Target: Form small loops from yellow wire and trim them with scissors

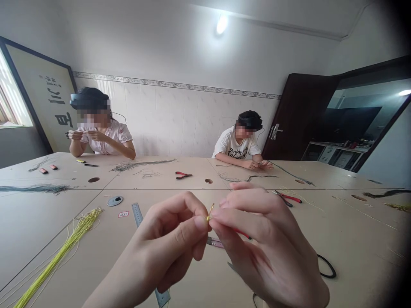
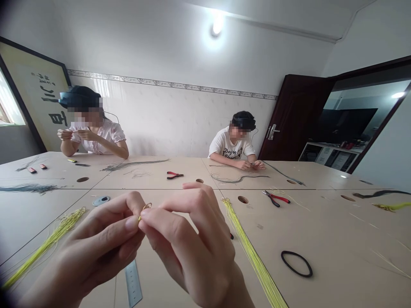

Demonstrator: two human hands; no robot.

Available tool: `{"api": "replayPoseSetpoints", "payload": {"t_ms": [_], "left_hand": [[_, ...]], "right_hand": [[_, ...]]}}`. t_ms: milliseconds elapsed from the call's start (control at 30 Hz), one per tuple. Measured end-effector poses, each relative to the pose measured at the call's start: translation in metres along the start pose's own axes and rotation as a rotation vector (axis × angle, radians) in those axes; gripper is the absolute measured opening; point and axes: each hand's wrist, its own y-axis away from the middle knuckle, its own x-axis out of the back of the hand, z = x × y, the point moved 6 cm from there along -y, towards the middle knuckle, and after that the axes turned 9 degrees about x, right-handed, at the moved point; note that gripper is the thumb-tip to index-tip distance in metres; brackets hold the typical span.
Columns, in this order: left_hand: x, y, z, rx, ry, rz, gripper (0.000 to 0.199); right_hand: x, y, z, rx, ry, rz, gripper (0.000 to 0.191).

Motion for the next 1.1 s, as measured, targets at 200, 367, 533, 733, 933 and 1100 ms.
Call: {"api": "replayPoseSetpoints", "payload": {"t_ms": [200,367,533,733,933,1100], "left_hand": [[0.002,0.003,0.000,0.015,-0.032,0.023,0.026],[0.002,0.002,0.000,0.036,-0.047,0.027,0.026],[0.001,0.003,-0.001,0.046,-0.060,0.009,0.026],[0.000,0.004,0.000,0.049,-0.106,0.045,0.030],[0.002,0.008,0.011,-0.208,-0.669,0.379,0.023],[-0.001,0.005,0.013,-0.429,-1.154,0.605,0.019]], "right_hand": [[-0.001,0.001,-0.002,-0.008,-0.009,-0.001,0.016],[-0.002,0.001,-0.002,-0.014,-0.009,-0.024,0.013],[-0.007,0.002,-0.001,-0.008,0.008,-0.064,0.015],[-0.004,0.011,0.010,-0.257,-0.256,0.124,0.016],[-0.015,0.021,0.022,-0.619,-0.349,-0.080,0.008],[-0.020,0.020,0.027,-0.647,-0.213,-0.179,0.014]]}}
